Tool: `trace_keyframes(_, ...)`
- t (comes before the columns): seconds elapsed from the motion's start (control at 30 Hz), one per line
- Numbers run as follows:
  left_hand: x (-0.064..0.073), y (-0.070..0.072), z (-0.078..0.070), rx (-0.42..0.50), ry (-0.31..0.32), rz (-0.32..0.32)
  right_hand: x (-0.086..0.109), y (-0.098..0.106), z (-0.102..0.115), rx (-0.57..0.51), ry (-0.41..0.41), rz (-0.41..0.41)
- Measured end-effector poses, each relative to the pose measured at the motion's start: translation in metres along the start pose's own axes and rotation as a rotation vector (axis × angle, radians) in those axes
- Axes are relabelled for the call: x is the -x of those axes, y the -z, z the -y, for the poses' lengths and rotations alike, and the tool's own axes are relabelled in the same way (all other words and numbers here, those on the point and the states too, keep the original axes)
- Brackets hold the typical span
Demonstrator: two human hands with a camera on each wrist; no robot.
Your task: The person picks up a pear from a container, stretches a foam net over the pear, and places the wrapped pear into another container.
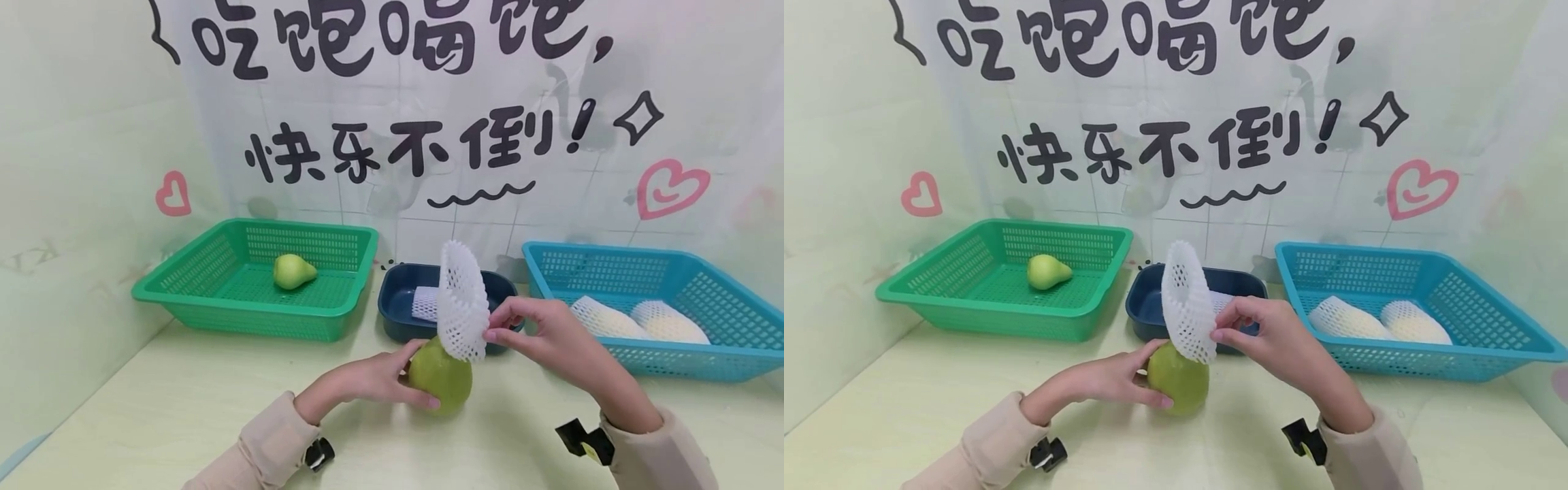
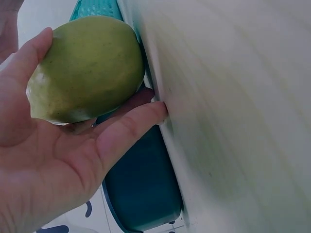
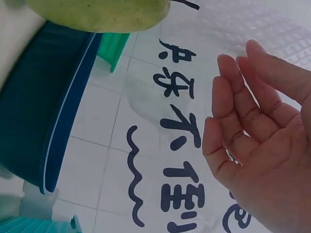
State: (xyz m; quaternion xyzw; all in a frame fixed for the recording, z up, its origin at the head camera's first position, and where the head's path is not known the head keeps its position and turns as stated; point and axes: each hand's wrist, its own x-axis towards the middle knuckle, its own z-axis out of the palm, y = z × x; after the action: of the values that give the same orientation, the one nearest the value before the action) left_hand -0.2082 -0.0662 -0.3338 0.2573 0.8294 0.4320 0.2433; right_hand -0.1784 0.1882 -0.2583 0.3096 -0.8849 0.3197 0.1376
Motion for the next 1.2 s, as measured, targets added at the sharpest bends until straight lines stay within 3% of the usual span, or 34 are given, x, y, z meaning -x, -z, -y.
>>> trace_keyframes(0.13, 0.001, 0.000, -0.001, -0.013, 0.014, -0.006, 0.000, 0.001, 0.000, 0.038, -0.023, 0.006)
trace_keyframes(0.23, 0.001, 0.000, -0.001, -0.010, 0.016, -0.003, 0.001, -0.001, 0.000, 0.008, -0.011, -0.019)
trace_keyframes(0.5, -0.002, -0.001, 0.003, 0.006, -0.036, 0.005, -0.001, -0.015, 0.002, -0.113, 0.113, -0.042)
trace_keyframes(0.83, 0.000, -0.001, 0.001, -0.004, -0.007, -0.008, -0.001, -0.008, 0.003, 0.099, 0.054, 0.002)
trace_keyframes(1.03, 0.001, -0.001, 0.000, -0.011, 0.014, -0.018, -0.001, -0.006, 0.002, 0.122, 0.036, 0.058)
trace_keyframes(1.2, 0.000, -0.001, 0.000, -0.017, 0.009, -0.015, -0.001, -0.001, -0.001, 0.134, 0.062, 0.040)
